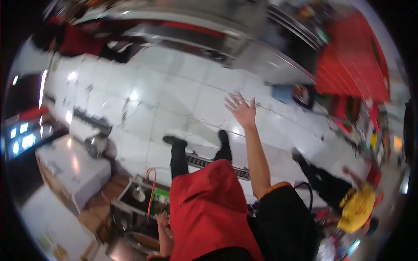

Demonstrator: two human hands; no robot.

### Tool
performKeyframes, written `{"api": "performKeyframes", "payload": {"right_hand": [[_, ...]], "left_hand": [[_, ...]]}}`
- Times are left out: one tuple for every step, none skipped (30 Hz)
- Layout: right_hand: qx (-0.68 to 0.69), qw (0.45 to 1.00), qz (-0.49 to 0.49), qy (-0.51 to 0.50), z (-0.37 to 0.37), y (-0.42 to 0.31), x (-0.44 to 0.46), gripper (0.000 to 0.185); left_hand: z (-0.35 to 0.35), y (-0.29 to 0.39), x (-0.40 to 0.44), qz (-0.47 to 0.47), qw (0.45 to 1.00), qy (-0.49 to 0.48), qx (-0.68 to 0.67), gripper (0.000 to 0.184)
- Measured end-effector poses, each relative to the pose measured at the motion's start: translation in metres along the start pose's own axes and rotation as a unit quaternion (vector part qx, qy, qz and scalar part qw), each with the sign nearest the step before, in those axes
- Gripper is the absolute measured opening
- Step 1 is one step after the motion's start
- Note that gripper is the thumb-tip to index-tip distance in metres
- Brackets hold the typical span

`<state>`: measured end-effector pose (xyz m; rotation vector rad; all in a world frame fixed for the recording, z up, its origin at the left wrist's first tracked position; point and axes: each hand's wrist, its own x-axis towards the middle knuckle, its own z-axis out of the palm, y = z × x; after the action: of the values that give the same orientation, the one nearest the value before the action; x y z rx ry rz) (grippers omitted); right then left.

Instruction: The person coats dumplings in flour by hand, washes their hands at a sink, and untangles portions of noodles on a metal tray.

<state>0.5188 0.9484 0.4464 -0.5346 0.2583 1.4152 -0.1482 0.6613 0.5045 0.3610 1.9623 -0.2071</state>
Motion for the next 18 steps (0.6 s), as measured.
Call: {"api": "performKeyframes", "payload": {"right_hand": [[0.070, 0.992, 0.053, -0.096, 0.058, 0.057, 0.012, 0.091], [0.076, 0.986, 0.098, -0.110, 0.113, 0.111, 0.028, 0.091], [0.092, 0.974, 0.122, -0.167, 0.167, 0.164, 0.045, 0.094], [0.110, 0.958, 0.144, -0.221, 0.216, 0.213, 0.058, 0.098], [0.115, 0.950, 0.182, -0.228, 0.263, 0.253, 0.076, 0.098], [0.107, 0.937, 0.207, -0.260, 0.308, 0.296, 0.090, 0.099], [0.101, 0.925, 0.235, -0.282, 0.343, 0.343, 0.097, 0.100], [0.081, 0.906, 0.272, -0.314, 0.374, 0.388, 0.115, 0.097], [0.064, 0.892, 0.314, -0.317, 0.406, 0.433, 0.135, 0.096], [0.040, 0.878, 0.361, -0.312, 0.432, 0.471, 0.146, 0.095], [-0.053, 0.870, 0.381, -0.308, 0.449, 0.508, 0.161, 0.087], [-0.058, 0.860, 0.399, -0.312, 0.457, 0.541, 0.175, 0.087], [-0.201, 0.800, 0.425, -0.374, 0.467, 0.577, 0.196, 0.075], [-0.339, 0.720, 0.429, -0.428, 0.471, 0.609, 0.215, 0.064], [-0.442, 0.661, 0.382, -0.471, 0.463, 0.642, 0.234, 0.051], [-0.538, 0.593, 0.324, -0.504, 0.458, 0.669, 0.246, 0.039], [-0.588, 0.544, 0.276, -0.530, 0.473, 0.693, 0.244, 0.033], [-0.634, 0.494, 0.225, -0.551, 0.488, 0.722, 0.241, 0.028]], "left_hand": [[-0.010, 0.014, 0.017, -0.055, 0.998, -0.004, 0.003, 0.032], [-0.013, 0.040, 0.014, -0.057, 0.998, 0.022, -0.006, 0.035], [-0.030, 0.024, 0.063, -0.075, 0.997, -0.005, -0.031, 0.035], [-0.039, -0.002, 0.118, 0.087, 0.995, 0.041, 0.037, 0.034], [-0.055, 0.028, 0.125, 0.129, 0.989, 0.035, 0.064, 0.033], [-0.069, 0.063, 0.127, 0.171, 0.981, 0.031, 0.090, 0.033], [-0.086, 0.094, 0.130, 0.115, 0.992, 0.033, 0.035, 0.032], [-0.097, 0.123, 0.135, 0.133, 0.975, 0.038, -0.172, 0.030], [-0.116, 0.134, 0.175, 0.139, 0.964, -0.014, -0.225, 0.033], [-0.144, 0.155, 0.201, 0.246, 0.960, -0.023, -0.132, 0.034], [-0.174, 0.189, 0.199, 0.190, 0.968, -0.039, -0.158, 0.036], [-0.205, 0.229, 0.193, 0.133, 0.972, -0.051, -0.185, 0.038], [-0.234, 0.251, 0.202, 0.183, 0.961, -0.031, -0.205, 0.036], [-0.259, 0.272, 0.212, 0.235, 0.947, -0.012, -0.220, 0.035], [-0.290, 0.298, 0.216, 0.248, 0.941, -0.005, -0.230, 0.035], [-0.319, 0.322, 0.212, 0.256, 0.916, 0.017, -0.307, 0.032], [-0.345, 0.342, 0.214, 0.262, 0.885, 0.036, -0.383, 0.030], [-0.367, 0.355, 0.228, 0.268, 0.871, 0.050, -0.410, 0.028]]}}
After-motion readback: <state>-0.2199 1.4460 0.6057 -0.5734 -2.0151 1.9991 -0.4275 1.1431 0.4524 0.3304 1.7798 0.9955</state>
